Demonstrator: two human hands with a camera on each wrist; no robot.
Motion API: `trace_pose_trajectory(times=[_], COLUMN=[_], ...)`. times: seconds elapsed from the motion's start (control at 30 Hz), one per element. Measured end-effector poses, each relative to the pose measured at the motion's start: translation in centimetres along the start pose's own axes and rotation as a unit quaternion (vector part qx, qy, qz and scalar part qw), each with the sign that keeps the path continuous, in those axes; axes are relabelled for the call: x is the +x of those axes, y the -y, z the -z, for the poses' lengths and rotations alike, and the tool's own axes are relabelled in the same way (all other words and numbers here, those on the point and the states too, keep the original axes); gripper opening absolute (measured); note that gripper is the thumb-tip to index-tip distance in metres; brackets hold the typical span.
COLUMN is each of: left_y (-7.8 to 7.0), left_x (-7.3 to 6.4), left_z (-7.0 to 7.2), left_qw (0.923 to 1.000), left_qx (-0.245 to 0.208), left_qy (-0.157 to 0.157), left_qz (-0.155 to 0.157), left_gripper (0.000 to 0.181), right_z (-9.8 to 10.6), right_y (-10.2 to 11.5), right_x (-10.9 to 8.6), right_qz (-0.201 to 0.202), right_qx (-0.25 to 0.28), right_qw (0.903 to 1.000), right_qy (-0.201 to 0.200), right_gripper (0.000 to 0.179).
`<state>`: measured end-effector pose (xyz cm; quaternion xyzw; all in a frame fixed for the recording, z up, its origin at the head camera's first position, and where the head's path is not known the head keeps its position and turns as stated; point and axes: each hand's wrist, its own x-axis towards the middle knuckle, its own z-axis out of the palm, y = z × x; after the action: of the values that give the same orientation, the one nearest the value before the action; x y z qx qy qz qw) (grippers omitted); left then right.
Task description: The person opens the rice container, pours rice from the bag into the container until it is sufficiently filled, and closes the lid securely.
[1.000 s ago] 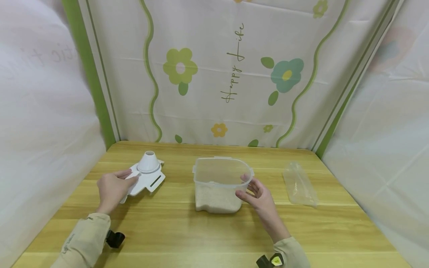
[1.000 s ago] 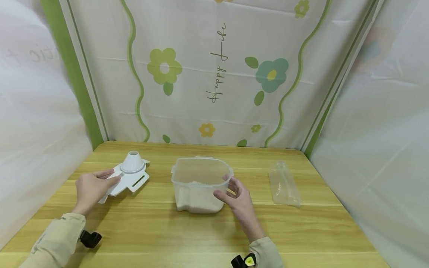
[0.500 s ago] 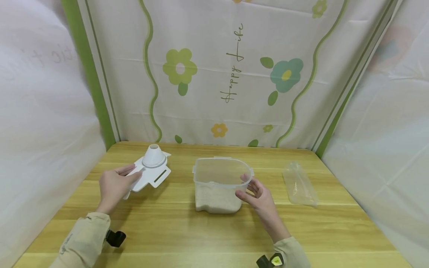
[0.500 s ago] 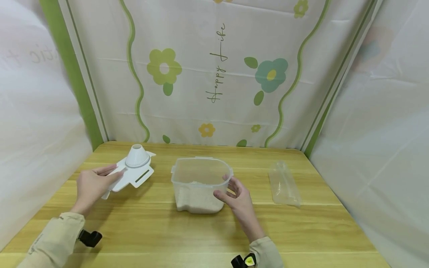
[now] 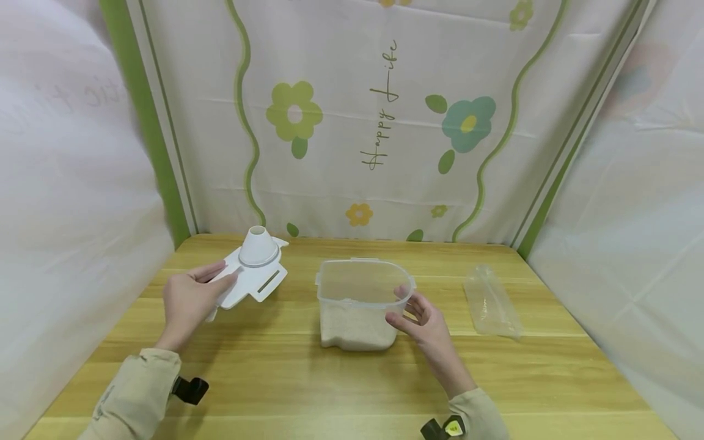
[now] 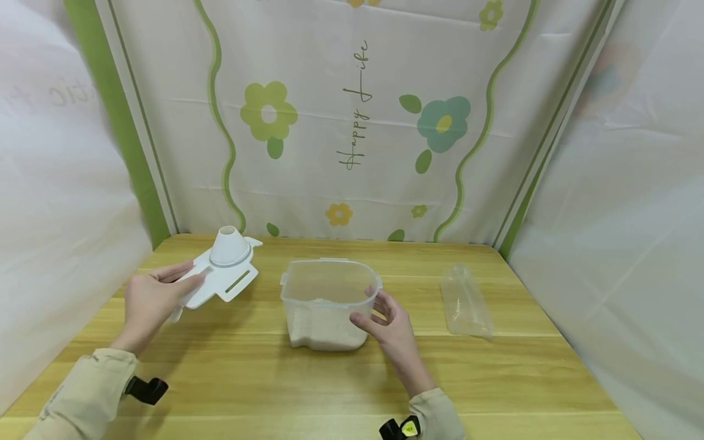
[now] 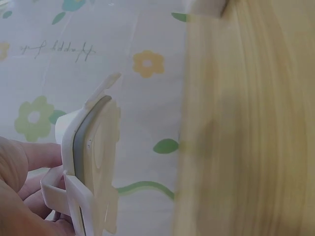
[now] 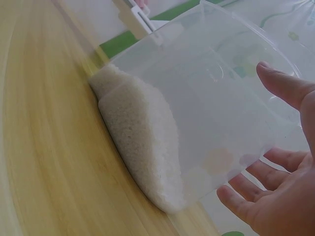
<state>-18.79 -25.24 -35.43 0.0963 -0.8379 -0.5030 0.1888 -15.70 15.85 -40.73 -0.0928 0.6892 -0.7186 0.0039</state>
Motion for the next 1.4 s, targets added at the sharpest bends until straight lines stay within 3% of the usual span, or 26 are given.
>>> trace_pose_trajectory(times=[0.4, 0.77, 1.0, 1.23, 1.4], left_y=[-2.9, -5.1, -6.3, -6.9, -7.5], left_x=[-0.6, -0.7, -0.9, -0.9, -1.0], left_z=[0.3, 1.0, 0.6, -0.1, -0.5], left_qw=[0.9982, 0.9943, 0.9926, 0.9879, 0.9847], left_qx=[-0.059, -0.099, -0.109, -0.116, -0.132], left_qy=[0.010, 0.002, 0.011, 0.017, 0.030], left_qz=[0.002, -0.039, -0.054, -0.101, -0.109], left_gripper=[0.052, 0.050, 0.051, 0.048, 0.046], right_z=[0.1, 0.1, 0.1, 0.1, 0.1], right_y=[-0.2, -0.1, -0.1, -0.1, -0.1], right_x=[0.0, 0.0, 0.0, -0.1, -0.1], right_qz=[0.014, 0.008, 0.008, 0.008, 0.008], right_qx=[-0.016, -0.020, -0.016, -0.021, -0.019], right_qw=[0.9998, 0.9998, 0.9998, 0.9998, 0.9998], right_qy=[0.000, 0.001, 0.003, 0.004, 0.004], right_gripper=[0.071, 0.069, 0.067, 0.067, 0.067])
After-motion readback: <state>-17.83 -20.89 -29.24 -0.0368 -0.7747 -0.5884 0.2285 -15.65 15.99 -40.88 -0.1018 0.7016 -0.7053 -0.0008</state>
